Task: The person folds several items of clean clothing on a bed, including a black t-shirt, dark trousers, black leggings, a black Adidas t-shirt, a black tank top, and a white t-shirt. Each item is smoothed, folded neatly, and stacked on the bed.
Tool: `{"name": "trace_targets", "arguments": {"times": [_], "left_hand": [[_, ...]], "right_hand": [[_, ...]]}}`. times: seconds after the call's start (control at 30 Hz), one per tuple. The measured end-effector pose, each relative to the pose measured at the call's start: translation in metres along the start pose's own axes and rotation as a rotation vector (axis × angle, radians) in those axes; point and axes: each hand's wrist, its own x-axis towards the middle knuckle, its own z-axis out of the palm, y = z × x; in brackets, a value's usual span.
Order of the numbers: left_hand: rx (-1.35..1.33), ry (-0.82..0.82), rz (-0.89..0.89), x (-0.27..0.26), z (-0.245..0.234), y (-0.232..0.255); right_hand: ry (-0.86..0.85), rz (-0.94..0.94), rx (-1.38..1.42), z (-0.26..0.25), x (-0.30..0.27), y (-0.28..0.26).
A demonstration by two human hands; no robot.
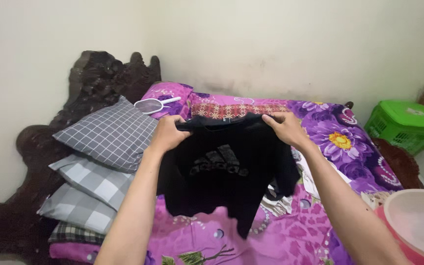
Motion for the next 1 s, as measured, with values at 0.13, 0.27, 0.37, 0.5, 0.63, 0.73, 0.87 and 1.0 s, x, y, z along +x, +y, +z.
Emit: {"name": "trace_targets", "arguments": {"times": [0.13, 0.27, 0.37, 0.5, 0.63, 0.73, 0.87, 1.0], "left_hand": [[-0.013, 0.043, 0.019, -0.011, -0.004, -0.013], [-0.024, 0.074, -0.049, -0.027, -0.013, -0.016], [-0.049, 0.095, -0.028, -0.049, -0.016, -0.014], [-0.081, 0.081, -0.074, -0.084, -0.026, -0.01], [-0.095, -0.005, -0.038, -0.11, -0.053, -0.008], [-0.121, -0.141, -0.043, -0.12, -0.084, -0.009], [-0.112, -0.306, 0.015, -0.121, -0.125, -0.013], [-0.113, -0.377, 0.075, -0.119, -0.158, -0.027]], "right_hand": [[-0.182, -0.079, 0.286, 0.002, -0.01, 0.002], [-0.257, -0.055, 0.302, 0.005, -0.023, -0.002], [-0.258, -0.025, 0.287, 0.013, -0.041, -0.005], [-0.269, -0.09, 0.351, 0.026, -0.071, -0.009], [-0.314, -0.054, 0.302, 0.028, -0.1, -0.023], [-0.356, -0.039, 0.221, 0.021, -0.119, -0.043], [-0.374, 0.029, 0.141, 0.013, -0.141, -0.086], [-0.374, 0.15, -0.004, 0.009, -0.153, -0.128]]}}
